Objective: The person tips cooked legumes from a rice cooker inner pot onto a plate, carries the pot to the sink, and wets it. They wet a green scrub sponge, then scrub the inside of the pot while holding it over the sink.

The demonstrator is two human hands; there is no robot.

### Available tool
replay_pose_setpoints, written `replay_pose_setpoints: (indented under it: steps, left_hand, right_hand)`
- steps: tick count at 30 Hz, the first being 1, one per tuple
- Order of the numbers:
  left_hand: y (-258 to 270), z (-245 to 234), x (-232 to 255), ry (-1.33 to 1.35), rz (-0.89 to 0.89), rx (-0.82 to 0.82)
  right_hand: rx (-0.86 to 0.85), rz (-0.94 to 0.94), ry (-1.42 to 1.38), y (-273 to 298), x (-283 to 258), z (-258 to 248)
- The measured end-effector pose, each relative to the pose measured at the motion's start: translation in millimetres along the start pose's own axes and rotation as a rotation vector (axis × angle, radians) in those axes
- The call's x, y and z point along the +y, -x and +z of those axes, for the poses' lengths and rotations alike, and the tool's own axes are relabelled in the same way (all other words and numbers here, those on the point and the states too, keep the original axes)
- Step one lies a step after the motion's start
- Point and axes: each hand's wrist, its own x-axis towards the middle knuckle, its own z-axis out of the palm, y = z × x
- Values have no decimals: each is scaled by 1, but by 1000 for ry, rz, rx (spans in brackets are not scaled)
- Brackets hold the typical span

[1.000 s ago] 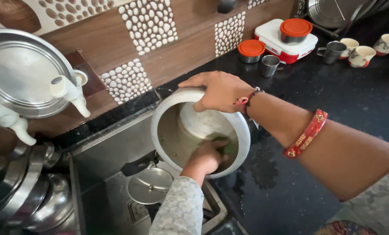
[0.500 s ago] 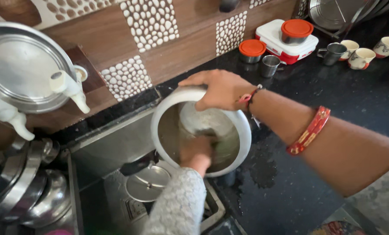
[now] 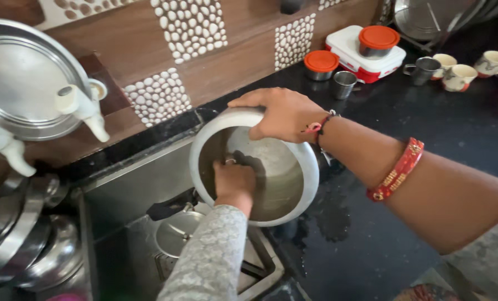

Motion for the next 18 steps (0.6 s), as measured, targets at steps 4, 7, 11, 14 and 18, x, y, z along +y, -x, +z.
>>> replay_pose_setpoints:
  steps: [4, 7, 11, 14, 18]
  left_hand:
    - [-1, -1, 13, 680, 5, -24]
    - [6, 0, 17, 710, -45, -36]
    - [23, -10, 0, -49, -99, 38]
    - [30, -21, -8, -20, -118, 45]
    - [47, -25, -6, 1026, 105, -47]
  right_hand:
    - [-12, 41, 32, -1, -9, 3]
    - [-39, 73, 50, -4, -15, 4]
    - [-52, 44, 55, -7, -22, -1]
    - [-30, 3, 51, -5, -22, 0]
    - [-21, 9, 69, -4, -22, 10]
